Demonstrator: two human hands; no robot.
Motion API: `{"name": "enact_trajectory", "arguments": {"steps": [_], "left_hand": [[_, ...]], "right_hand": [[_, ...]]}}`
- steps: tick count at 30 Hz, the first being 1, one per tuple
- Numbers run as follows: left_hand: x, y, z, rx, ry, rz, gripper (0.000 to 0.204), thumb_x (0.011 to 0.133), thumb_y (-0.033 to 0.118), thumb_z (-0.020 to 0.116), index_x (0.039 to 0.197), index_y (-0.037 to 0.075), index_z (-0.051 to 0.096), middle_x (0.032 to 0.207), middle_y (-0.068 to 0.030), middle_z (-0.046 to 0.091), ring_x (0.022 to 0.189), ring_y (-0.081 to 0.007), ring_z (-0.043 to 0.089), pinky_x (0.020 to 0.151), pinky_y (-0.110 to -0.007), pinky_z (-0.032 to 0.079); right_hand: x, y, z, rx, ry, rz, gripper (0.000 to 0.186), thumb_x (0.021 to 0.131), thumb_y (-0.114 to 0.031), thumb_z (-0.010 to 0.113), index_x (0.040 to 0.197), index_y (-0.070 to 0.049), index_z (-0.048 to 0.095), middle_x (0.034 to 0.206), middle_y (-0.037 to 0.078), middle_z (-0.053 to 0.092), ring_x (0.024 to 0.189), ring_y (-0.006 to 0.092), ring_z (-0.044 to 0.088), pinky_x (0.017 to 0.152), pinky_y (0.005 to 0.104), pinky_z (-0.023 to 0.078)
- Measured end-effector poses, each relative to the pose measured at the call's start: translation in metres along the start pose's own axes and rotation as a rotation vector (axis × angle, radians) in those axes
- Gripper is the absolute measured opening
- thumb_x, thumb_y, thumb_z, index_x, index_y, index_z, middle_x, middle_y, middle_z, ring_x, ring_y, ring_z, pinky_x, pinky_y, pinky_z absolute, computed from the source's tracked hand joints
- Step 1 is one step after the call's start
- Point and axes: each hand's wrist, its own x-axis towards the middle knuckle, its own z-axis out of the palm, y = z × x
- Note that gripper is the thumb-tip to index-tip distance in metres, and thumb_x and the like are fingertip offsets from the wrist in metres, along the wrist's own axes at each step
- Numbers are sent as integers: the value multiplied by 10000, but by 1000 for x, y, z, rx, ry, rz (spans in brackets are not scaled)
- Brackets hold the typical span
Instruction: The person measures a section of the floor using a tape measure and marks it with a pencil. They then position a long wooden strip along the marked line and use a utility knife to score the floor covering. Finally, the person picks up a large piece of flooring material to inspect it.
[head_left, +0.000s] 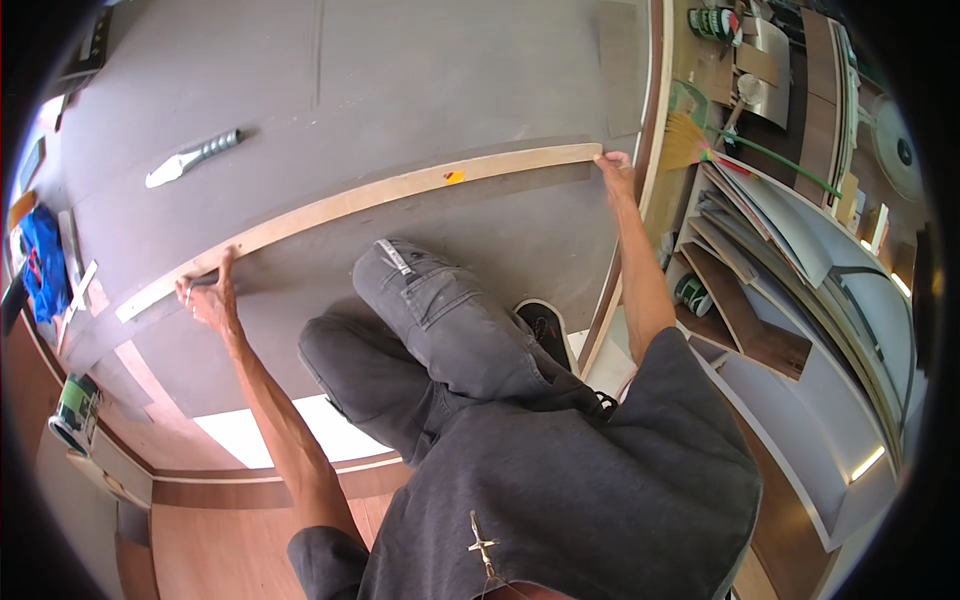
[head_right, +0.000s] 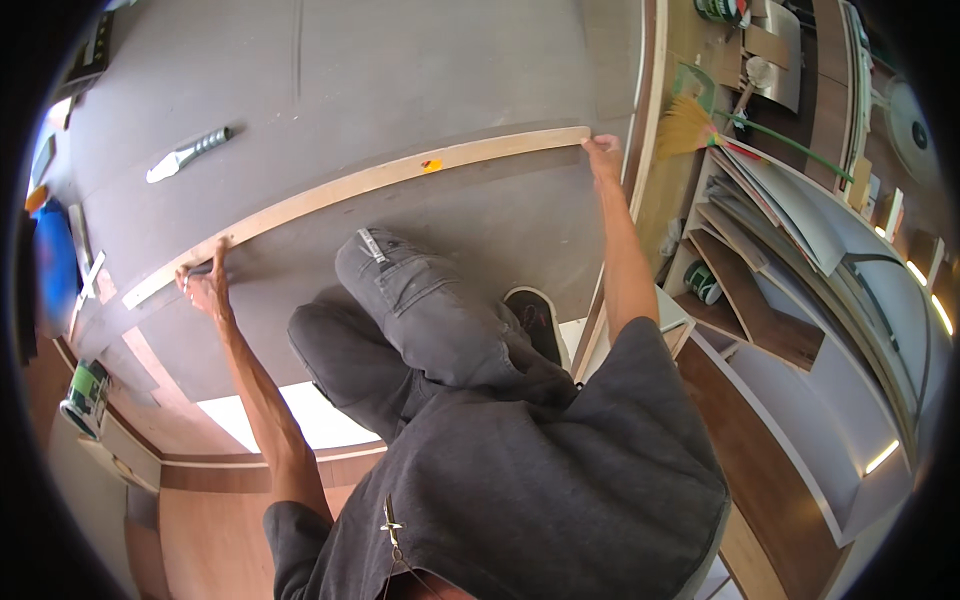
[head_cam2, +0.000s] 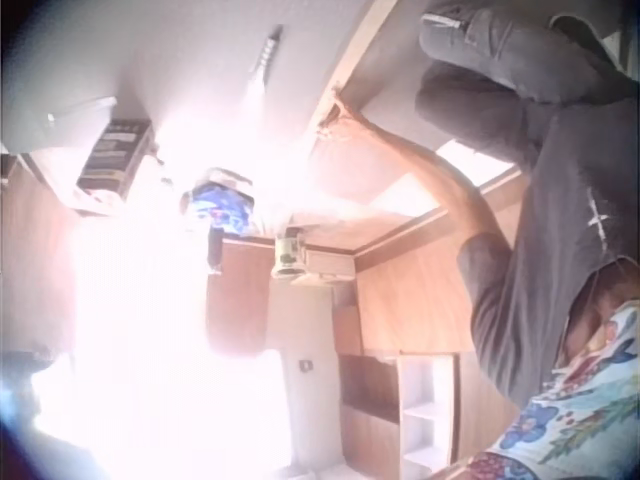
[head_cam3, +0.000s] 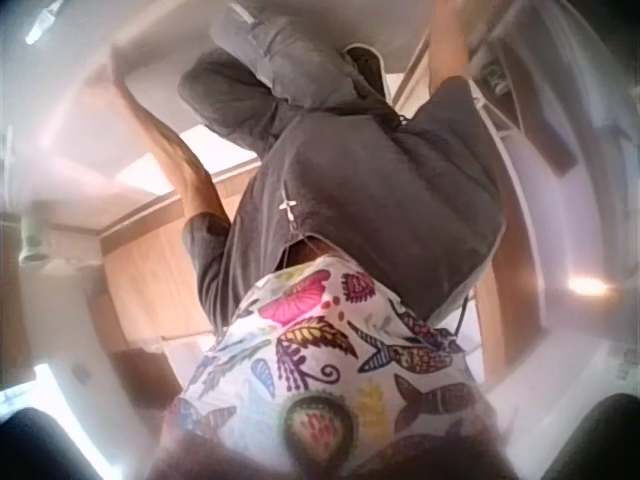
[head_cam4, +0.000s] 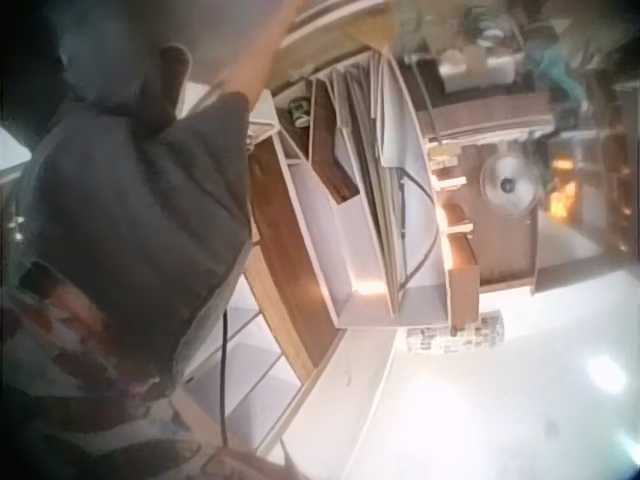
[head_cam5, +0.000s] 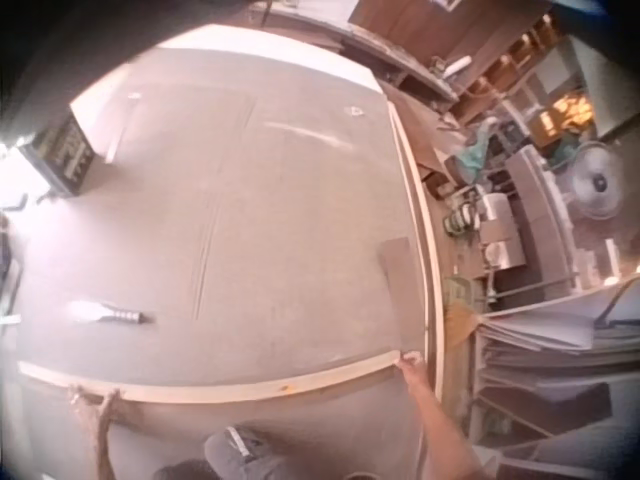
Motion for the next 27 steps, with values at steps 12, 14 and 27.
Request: {"name": "enact_trajectory", "arguments": {"steps": [12,14,27], "left_hand": [[20,-15,11,-135,-23,81,1075,597,629,942,1157,-233,625,1402,-400,436,1320,-468,416,1133,-506,367],[24,-13,11,-143,-57,67,1119,590,641,938,1170,-256,601,1402,-411,430,1333,-476,401,1149,-495,350],[17,22,-15,-176,-275,-176,1279,570,637,944,1420,-185,457,1643,-321,185,1534,-428,241,1166,-682,304]], "right_hand": [[-54,-89,31,-937,-121,-347,706,816,-576,788,1216,1,717,1259,236,696,1198,397,651,960,490,543],[-58,-106,36,-973,-227,-220,755,820,-613,773,1256,-1,704,1351,246,652,1275,403,607,1000,525,525],[-18,-75,41,-991,-295,-377,622,862,-530,747,1113,40,749,1196,291,698,1130,473,658,1001,543,511]]}}
